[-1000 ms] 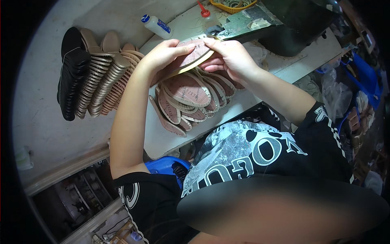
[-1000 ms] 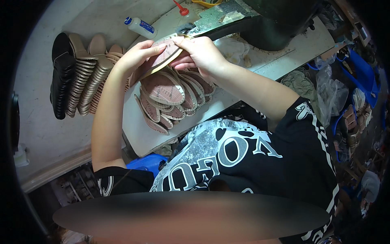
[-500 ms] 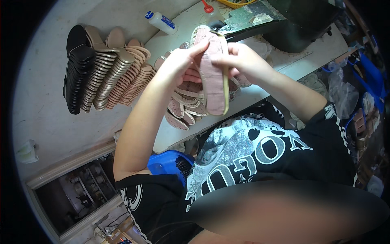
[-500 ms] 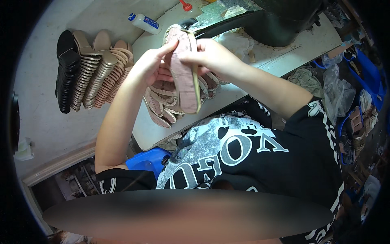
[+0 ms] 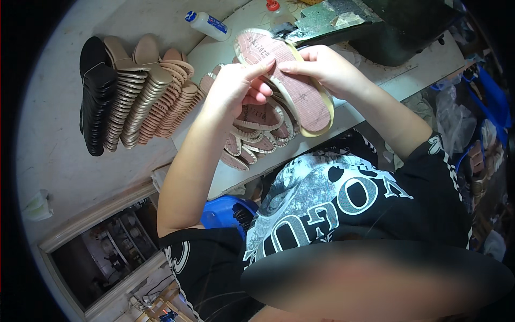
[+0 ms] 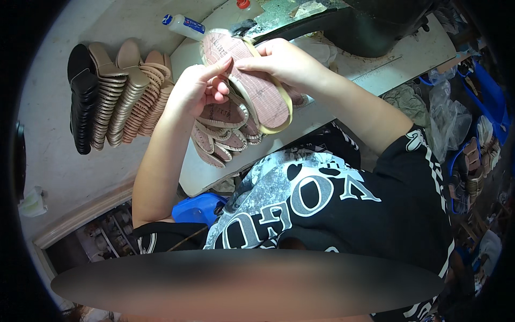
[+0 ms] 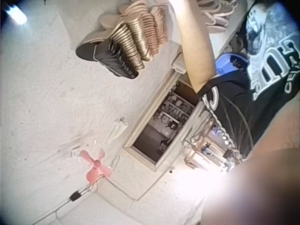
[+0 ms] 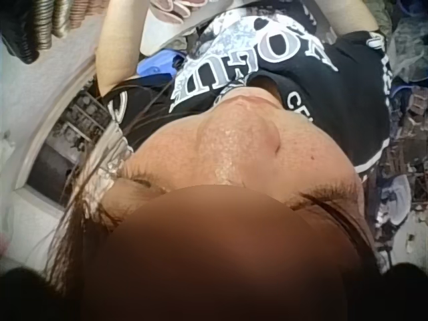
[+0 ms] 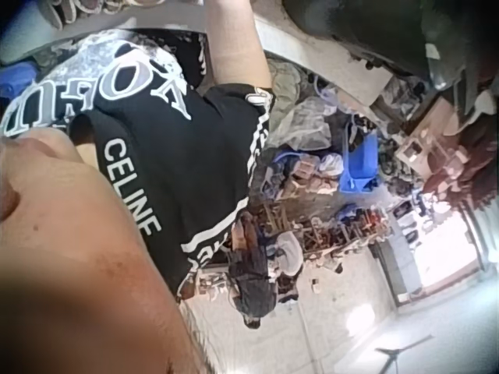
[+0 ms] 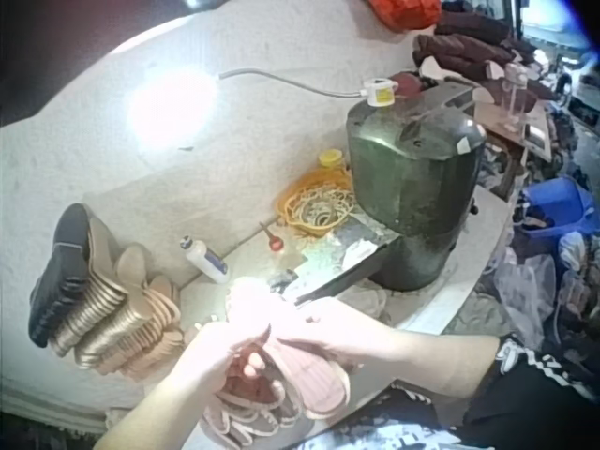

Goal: The person is inspecting and sorting shoe insoles.

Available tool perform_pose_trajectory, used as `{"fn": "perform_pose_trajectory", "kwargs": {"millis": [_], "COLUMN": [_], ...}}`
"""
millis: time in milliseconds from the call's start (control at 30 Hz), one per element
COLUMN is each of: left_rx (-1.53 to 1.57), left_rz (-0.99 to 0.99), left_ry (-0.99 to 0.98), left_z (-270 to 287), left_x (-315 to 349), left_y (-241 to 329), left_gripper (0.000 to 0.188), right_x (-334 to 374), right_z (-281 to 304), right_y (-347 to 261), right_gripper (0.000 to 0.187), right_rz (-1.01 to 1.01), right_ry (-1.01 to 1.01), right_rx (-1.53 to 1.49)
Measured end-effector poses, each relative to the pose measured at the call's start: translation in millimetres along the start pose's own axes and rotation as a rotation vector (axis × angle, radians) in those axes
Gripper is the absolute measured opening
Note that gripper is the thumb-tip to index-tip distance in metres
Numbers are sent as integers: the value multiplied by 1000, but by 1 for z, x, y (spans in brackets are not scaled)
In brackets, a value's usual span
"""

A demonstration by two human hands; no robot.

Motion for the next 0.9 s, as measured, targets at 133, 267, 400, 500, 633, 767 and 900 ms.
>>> {"fn": "perform_pose_trajectory", "kwargs": {"millis": [133, 267, 400, 500, 633, 767, 900], "left_rx": [71, 100, 122, 115, -66, -548, -878], "left_rz": [-21, -32, -52, -55, -16, 5, -62], "left_ry": [69, 41, 59, 49, 91, 200, 340], "left_z": [-4, 9, 16, 24, 39, 52, 72], "left_x": [-3, -14, -23, -27, -31, -29, -46], "left_y": [0, -3, 8, 19, 38, 63, 84], "left_gripper": [33, 38, 38, 39, 47, 69, 81], "right_x": [37, 61, 56, 49, 34, 27, 20], "right_z": [-7, -15, -24, -38, -46, -45, -51], "right_y": [-18, -19, -11, -8, -7, -11, -16], "right_gripper": [34, 29, 27, 24, 27, 23, 23], "right_rz": [-182, -375, -236, -167, -87, -90, -70], "right_ry": [-135, -112, 53, 164, 191, 336, 325], "right_rx": [11, -80, -187, -231, -341, -355, -380]}}
Point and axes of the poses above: each hand's wrist, its own x-axis away from the middle knuckle, its own z-axis out of the back of the hand, y = z × x, the point moved 1 cm from there along -x, towards the middle knuckle, and after that the axes turned 14 degrees about z, right-handed, at the moved point
